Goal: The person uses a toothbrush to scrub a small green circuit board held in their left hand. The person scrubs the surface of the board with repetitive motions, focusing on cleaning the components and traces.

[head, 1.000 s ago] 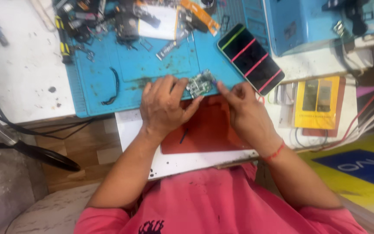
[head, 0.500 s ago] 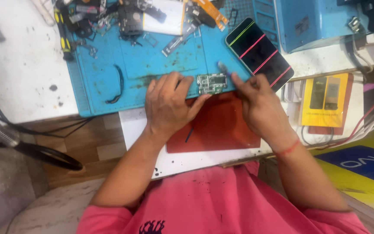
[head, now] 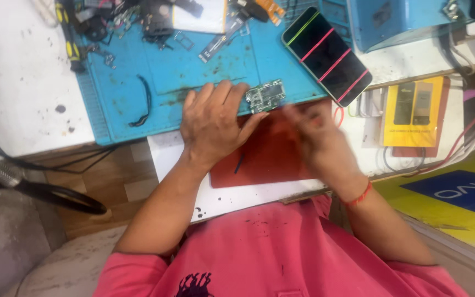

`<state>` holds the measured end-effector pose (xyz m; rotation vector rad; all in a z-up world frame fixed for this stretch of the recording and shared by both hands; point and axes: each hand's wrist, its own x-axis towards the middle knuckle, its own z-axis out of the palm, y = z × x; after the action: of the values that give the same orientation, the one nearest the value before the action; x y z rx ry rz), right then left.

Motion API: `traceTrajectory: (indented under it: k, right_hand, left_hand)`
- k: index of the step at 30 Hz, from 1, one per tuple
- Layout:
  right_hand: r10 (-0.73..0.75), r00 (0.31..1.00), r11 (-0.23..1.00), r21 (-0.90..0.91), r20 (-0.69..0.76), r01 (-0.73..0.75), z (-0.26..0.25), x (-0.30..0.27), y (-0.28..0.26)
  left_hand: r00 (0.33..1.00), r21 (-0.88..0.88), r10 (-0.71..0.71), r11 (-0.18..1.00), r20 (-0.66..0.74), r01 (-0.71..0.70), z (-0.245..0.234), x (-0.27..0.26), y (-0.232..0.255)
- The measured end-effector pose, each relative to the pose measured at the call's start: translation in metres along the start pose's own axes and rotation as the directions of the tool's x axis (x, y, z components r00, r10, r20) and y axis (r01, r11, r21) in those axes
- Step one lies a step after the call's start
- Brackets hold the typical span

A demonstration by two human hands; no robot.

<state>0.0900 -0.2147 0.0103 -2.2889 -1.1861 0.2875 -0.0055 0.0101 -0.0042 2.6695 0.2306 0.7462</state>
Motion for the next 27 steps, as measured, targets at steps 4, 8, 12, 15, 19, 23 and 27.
traceTrajectory:
  k: [4, 8, 12, 15, 19, 23, 27]
  right_hand:
    - [-0.055, 0.998, 0.996, -0.07, -0.007, 0.055, 0.003, 0.006, -0.001]
    - [-0.07, 0.997, 0.998, -0.005, 0.011, 0.07, 0.0, 0.017, -0.008]
    - [-0.036, 0.999, 0.993, -0.112, -0.031, 0.032, -0.004, 0.028, -0.003]
    - [-0.087, 0.995, 0.991, -0.098, 0.039, 0.091, -0.007, 0.022, -0.013]
    - [-0.024, 0.999, 0.996, -0.088, 0.048, 0.028, -0.019, 0.029, -0.006]
    - [-0.028, 0.999, 0.998, 0.059, 0.021, 0.027, -0.026, 0.009, -0.009]
    - [0.053, 0.998, 0.998, -0.03, -0.014, -0.053, -0.008, 0.016, -0.008]
  left_hand:
    - [0.997, 0.026, -0.03, 0.999, -0.076, 0.032, 0.011, -0.01, -0.002]
    - [0.985, 0.041, -0.04, 0.998, -0.166, 0.047, 0.018, -0.008, -0.001]
    - [0.989, 0.031, -0.046, 0.998, -0.137, 0.05, 0.016, -0.008, -0.002]
    - [0.989, 0.059, -0.035, 0.997, -0.146, 0.044, 0.011, -0.006, 0.001]
    - [0.984, -0.019, -0.073, 0.997, -0.164, 0.071, 0.009, -0.006, 0.006]
    - [0.987, -0.047, -0.093, 0.995, -0.131, 0.088, 0.007, -0.002, 0.006]
    - [0.992, -0.039, -0.06, 0.998, -0.108, 0.056, 0.007, -0.004, 0.003]
